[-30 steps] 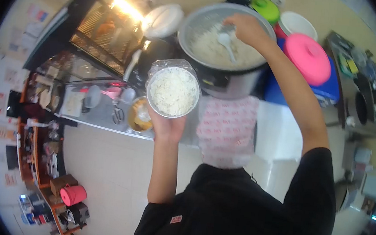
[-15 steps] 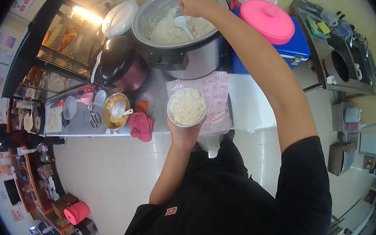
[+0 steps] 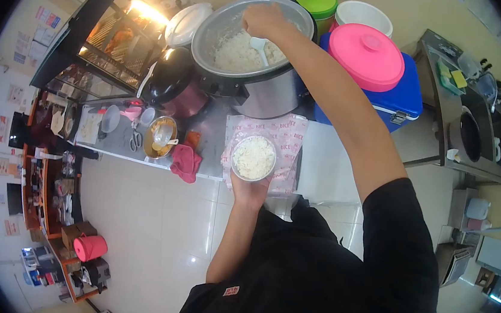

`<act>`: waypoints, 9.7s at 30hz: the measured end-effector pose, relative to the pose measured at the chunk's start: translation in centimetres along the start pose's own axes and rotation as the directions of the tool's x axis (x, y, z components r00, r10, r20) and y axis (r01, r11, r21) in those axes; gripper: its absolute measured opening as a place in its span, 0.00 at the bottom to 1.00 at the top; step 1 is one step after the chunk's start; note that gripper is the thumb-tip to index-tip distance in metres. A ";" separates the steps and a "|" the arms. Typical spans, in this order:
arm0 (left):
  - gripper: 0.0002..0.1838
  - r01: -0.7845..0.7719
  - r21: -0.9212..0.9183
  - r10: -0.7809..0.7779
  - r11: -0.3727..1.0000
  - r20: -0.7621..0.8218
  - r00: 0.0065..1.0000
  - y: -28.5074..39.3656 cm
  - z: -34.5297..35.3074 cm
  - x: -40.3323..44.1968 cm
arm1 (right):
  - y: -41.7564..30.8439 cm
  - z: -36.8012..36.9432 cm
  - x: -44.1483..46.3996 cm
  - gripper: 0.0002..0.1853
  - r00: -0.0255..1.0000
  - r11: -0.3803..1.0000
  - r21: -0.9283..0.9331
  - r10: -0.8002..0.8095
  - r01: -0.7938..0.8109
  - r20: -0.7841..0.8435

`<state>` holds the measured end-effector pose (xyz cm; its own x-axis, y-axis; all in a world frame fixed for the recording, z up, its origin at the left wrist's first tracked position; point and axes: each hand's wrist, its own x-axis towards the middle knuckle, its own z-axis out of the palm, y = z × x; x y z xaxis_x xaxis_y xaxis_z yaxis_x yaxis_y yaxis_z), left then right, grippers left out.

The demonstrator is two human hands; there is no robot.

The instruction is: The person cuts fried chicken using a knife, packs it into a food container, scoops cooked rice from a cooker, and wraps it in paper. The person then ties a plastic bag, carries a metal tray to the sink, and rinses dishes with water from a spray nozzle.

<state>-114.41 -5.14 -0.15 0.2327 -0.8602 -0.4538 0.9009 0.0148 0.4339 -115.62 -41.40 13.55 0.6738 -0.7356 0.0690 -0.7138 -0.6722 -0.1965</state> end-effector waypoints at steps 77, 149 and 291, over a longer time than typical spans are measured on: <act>0.26 -0.589 0.594 -0.185 -0.549 0.601 0.778 -14.9 -12.1 6.0 | -9.0 29.2 -22.6 0.26 0.976 0.911 0.356 -0.166 0.206 -0.139; 0.16 -0.710 0.599 0.221 -0.370 0.799 0.559 -14.7 -5.3 7.5 | 13.0 26.7 -50.2 0.15 0.647 0.117 0.852 0.705 -0.510 0.290; 0.16 -0.069 0.451 -0.180 0.890 0.486 0.855 1.7 -8.6 -0.9 | -7.0 15.3 -33.9 0.11 0.967 -0.360 0.923 -0.252 -0.138 0.047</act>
<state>-109.92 -0.01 -5.67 -0.1410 -0.9861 -0.0879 0.6206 -0.1573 0.7682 -130.57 -10.50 -2.43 0.8400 -0.5380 0.0705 0.3400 0.4206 -0.8411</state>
